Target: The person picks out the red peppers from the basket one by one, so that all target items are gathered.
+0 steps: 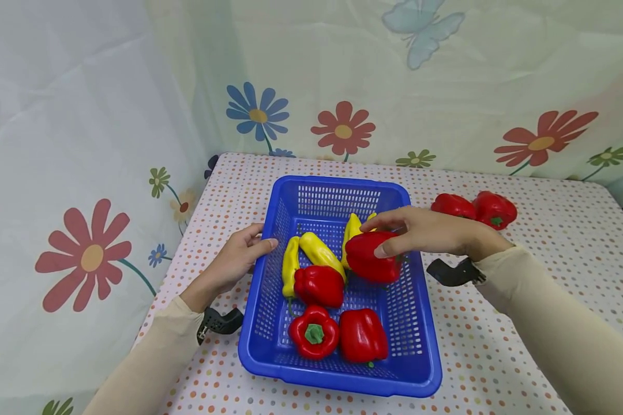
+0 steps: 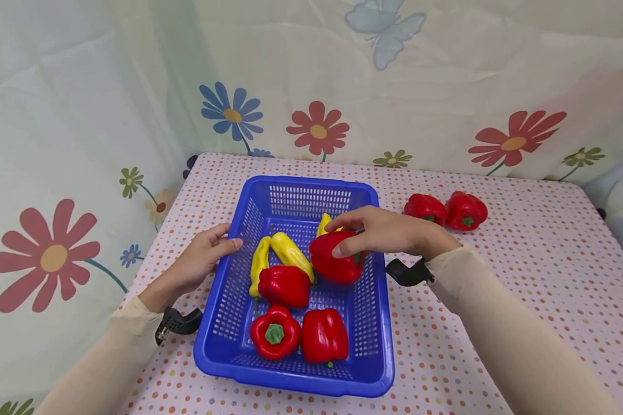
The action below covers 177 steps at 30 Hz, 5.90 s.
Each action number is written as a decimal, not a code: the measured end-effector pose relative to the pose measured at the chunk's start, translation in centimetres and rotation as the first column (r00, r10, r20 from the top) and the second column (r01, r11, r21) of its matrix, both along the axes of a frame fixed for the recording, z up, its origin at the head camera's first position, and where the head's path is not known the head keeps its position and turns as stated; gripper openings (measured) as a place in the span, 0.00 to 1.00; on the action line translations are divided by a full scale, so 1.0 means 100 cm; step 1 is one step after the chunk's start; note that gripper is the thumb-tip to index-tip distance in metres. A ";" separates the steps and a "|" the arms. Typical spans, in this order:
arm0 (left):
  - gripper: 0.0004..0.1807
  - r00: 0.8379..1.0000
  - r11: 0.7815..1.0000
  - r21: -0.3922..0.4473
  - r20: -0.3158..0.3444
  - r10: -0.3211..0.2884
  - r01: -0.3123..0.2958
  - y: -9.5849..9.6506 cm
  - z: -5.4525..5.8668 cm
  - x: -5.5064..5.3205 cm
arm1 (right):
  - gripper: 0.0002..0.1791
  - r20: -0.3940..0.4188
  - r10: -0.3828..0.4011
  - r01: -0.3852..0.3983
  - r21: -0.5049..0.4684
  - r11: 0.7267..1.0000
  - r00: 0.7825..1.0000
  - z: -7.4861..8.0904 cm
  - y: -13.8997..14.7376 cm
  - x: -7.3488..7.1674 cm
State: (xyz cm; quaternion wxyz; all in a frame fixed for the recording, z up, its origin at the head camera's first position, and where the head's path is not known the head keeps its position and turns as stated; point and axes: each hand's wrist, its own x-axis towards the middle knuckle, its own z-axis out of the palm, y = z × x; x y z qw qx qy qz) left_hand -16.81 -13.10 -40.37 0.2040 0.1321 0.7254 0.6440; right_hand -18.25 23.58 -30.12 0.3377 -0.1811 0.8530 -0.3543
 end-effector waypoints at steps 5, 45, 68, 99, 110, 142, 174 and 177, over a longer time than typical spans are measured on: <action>0.28 1.000 1.000 -0.002 0.000 0.007 -0.007 0.001 -0.001 0.001 | 0.39 -0.026 -0.076 0.073 -0.096 0.993 0.997 0.001 0.014 0.006; 0.28 1.000 1.000 -0.004 0.007 0.008 -0.008 -0.001 0.001 0.001 | 0.22 0.095 -0.578 0.475 -0.685 0.553 0.811 -0.052 0.114 0.038; 0.28 1.000 0.999 -0.023 -0.001 0.025 -0.025 0.000 0.000 0.002 | 0.27 0.227 -0.704 0.659 -0.616 0.431 0.673 -0.098 0.139 0.053; 0.27 0.999 0.999 -0.024 -0.005 0.031 -0.031 0.000 -0.001 0.002 | 0.32 0.261 -0.757 0.759 -0.485 0.435 0.600 -0.119 0.138 0.060; 0.27 1.000 0.999 -0.024 0.001 0.031 -0.031 0.001 0.001 0.002 | 0.35 0.244 -0.758 0.742 -0.518 0.426 0.605 -0.121 0.140 0.061; 0.28 1.000 1.000 -0.015 -0.002 0.025 -0.025 0.001 0.001 0.002 | 0.26 0.242 -0.755 0.742 -0.509 0.436 0.610 -0.119 0.137 0.062; 0.28 1.000 1.000 -0.007 -0.001 0.016 -0.016 0.000 -0.001 0.001 | 0.33 0.166 -0.794 0.752 -0.477 0.455 0.585 -0.118 0.144 0.066; 0.28 1.000 1.000 -0.005 -0.001 0.017 -0.017 0.000 0.000 0.002 | 0.37 0.154 -0.795 0.751 -0.472 0.462 0.586 -0.119 0.144 0.067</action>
